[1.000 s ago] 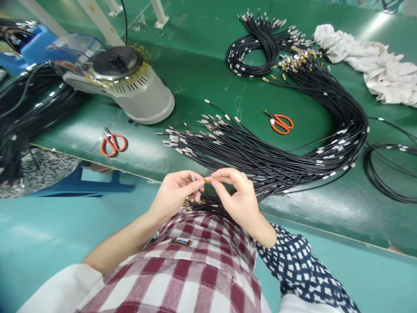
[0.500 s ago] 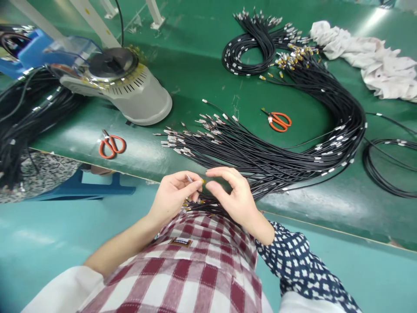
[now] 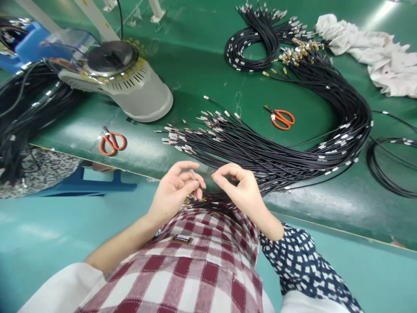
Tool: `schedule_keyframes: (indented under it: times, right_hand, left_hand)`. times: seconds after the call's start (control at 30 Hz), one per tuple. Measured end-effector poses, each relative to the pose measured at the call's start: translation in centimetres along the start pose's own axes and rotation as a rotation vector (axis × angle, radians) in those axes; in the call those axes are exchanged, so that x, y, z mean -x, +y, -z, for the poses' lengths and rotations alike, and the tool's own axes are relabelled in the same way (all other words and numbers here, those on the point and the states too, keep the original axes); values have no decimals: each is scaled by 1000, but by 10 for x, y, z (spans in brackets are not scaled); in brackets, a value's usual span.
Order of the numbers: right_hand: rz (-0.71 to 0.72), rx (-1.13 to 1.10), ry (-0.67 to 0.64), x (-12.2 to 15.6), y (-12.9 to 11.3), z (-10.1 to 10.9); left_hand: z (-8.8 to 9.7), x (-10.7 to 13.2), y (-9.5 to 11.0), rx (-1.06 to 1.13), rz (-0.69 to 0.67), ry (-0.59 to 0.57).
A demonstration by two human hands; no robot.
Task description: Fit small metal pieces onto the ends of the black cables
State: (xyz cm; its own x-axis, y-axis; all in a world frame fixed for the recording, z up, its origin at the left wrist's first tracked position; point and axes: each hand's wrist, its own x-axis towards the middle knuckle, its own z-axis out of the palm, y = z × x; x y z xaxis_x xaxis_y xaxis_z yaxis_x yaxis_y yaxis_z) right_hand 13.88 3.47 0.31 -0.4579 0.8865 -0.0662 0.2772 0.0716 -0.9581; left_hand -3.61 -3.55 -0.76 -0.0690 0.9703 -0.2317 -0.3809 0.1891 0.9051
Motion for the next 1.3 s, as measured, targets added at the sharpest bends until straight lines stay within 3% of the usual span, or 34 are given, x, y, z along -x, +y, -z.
schedule_keyframes:
  times: [0.33,1.3]
  right_hand:
    - [-1,-50,-130,-8,-8,-2]
    - [-50,-75,-106,-7,-1,-11]
  left_hand:
    - [-3,1,3,-77,64,10]
    - [-4,1,2,-92,64,-5]
